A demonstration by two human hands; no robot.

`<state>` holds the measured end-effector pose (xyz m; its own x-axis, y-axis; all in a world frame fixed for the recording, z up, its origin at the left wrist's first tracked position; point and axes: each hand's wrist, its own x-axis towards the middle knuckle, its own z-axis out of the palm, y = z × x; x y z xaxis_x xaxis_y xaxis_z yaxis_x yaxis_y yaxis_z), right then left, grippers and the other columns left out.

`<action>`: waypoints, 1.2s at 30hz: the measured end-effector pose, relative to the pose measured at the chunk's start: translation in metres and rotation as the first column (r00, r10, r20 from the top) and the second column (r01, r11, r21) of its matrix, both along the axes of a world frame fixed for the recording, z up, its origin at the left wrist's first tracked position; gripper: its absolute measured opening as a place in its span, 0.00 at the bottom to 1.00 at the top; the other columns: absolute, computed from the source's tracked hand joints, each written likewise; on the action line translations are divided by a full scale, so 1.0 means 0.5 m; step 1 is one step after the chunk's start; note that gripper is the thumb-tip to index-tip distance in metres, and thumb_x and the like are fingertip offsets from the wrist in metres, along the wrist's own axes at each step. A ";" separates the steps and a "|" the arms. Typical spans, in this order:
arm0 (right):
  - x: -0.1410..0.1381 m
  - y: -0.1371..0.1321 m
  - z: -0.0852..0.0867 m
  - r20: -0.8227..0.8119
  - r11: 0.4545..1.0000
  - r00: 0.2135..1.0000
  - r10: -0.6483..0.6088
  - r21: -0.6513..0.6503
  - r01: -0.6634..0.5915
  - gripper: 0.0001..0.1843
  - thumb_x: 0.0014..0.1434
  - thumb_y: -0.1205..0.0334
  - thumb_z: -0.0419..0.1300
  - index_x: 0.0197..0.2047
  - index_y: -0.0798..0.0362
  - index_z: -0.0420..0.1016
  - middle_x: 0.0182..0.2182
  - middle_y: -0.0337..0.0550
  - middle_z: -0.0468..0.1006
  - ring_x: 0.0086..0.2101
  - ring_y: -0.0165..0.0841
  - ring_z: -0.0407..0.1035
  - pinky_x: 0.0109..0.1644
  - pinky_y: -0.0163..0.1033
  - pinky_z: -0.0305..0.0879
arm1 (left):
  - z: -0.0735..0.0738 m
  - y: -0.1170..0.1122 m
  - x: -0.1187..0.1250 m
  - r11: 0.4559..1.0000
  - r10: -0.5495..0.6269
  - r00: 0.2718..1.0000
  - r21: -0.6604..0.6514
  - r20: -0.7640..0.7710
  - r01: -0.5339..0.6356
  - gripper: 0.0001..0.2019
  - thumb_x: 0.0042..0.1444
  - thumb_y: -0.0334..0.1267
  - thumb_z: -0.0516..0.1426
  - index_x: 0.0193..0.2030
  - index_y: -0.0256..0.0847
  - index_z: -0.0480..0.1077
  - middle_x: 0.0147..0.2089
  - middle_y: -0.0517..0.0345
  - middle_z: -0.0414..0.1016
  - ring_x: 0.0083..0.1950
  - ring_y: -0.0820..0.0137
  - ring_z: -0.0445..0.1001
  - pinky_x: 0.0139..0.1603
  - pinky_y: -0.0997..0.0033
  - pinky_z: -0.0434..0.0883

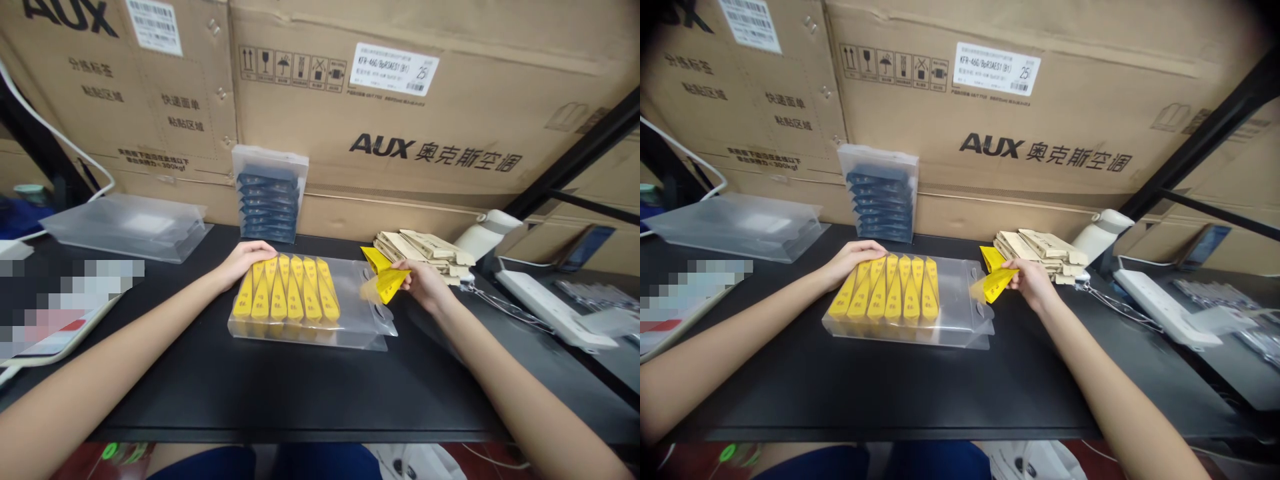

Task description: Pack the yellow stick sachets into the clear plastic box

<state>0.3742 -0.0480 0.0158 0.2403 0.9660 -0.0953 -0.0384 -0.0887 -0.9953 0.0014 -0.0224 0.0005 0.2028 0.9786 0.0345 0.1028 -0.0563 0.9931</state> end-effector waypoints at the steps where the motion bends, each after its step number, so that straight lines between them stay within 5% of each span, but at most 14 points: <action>1: 0.001 -0.001 0.004 0.009 1.000 1.000 -0.014 0.003 0.014 0.03 0.39 0.67 0.58 0.20 0.55 0.74 0.07 0.32 0.58 0.11 0.25 0.53 0.15 0.33 0.57 | 0.001 -0.001 0.001 1.000 0.005 1.000 0.002 0.000 -0.005 0.11 0.42 0.45 0.65 0.30 0.40 0.77 0.31 0.58 0.78 0.37 0.63 0.75 0.41 0.66 0.67; 5: 0.004 -0.005 0.016 0.046 0.999 0.998 -0.043 -0.023 0.044 0.05 0.39 0.69 0.58 0.20 0.58 0.76 0.07 0.35 0.61 0.10 0.24 0.53 0.14 0.31 0.56 | 0.001 -0.001 0.001 0.999 0.049 0.999 0.003 0.019 -0.049 0.11 0.41 0.45 0.65 0.29 0.40 0.77 0.31 0.58 0.78 0.37 0.62 0.75 0.42 0.66 0.68; 15: -0.009 -0.012 0.013 -0.063 0.955 0.974 0.216 -0.193 -0.224 0.12 0.59 0.66 0.56 0.33 0.61 0.80 0.19 0.42 0.77 0.16 0.24 0.67 0.23 0.29 0.68 | -0.012 0.015 -0.014 0.997 0.073 0.996 -0.029 0.047 -0.072 0.11 0.42 0.45 0.65 0.31 0.41 0.77 0.33 0.58 0.78 0.39 0.64 0.75 0.41 0.68 0.68; 20: -0.008 -0.012 -0.001 -0.056 0.906 0.927 0.370 -0.201 -0.374 0.10 0.60 0.66 0.56 0.37 0.60 0.79 0.27 0.48 0.81 0.21 0.26 0.72 0.27 0.29 0.71 | -0.011 0.014 -0.015 0.997 0.067 0.997 -0.028 0.038 -0.066 0.12 0.42 0.45 0.65 0.31 0.41 0.77 0.33 0.58 0.78 0.38 0.64 0.75 0.42 0.68 0.68; 23: -0.007 -0.015 -0.009 -0.005 0.877 0.893 0.451 -0.184 -0.444 0.10 0.58 0.64 0.59 0.41 0.59 0.77 0.27 0.46 0.81 0.22 0.26 0.72 0.28 0.30 0.71 | -0.011 0.014 -0.015 0.998 0.065 0.997 -0.030 0.035 -0.064 0.12 0.41 0.45 0.65 0.31 0.40 0.77 0.33 0.57 0.78 0.39 0.63 0.75 0.42 0.67 0.68; 28: -0.004 -0.019 -0.013 0.236 0.910 0.880 0.413 -0.158 -0.384 0.13 0.54 0.58 0.63 0.40 0.57 0.73 0.19 0.37 0.74 0.16 0.24 0.65 0.22 0.29 0.65 | -0.012 0.016 -0.016 0.998 0.059 0.997 -0.022 0.043 -0.058 0.13 0.41 0.46 0.66 0.31 0.40 0.77 0.34 0.57 0.78 0.39 0.62 0.75 0.43 0.66 0.69; 36: 0.001 -0.033 0.014 0.503 0.778 0.600 0.622 -0.312 -0.546 0.38 0.49 0.50 0.66 0.60 0.57 0.65 0.18 0.32 0.71 0.16 0.23 0.57 0.18 0.30 0.54 | -0.013 0.017 -0.019 0.999 0.045 0.998 -0.026 0.035 -0.044 0.11 0.43 0.45 0.65 0.31 0.41 0.77 0.34 0.57 0.78 0.39 0.64 0.75 0.41 0.68 0.68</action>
<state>0.3747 -0.0645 0.0228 -0.3272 0.9093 -0.2571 0.6081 -0.0057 -0.7938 -0.0079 -0.0141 -0.0058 0.1579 0.9873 0.0165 0.0695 -0.0278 0.9972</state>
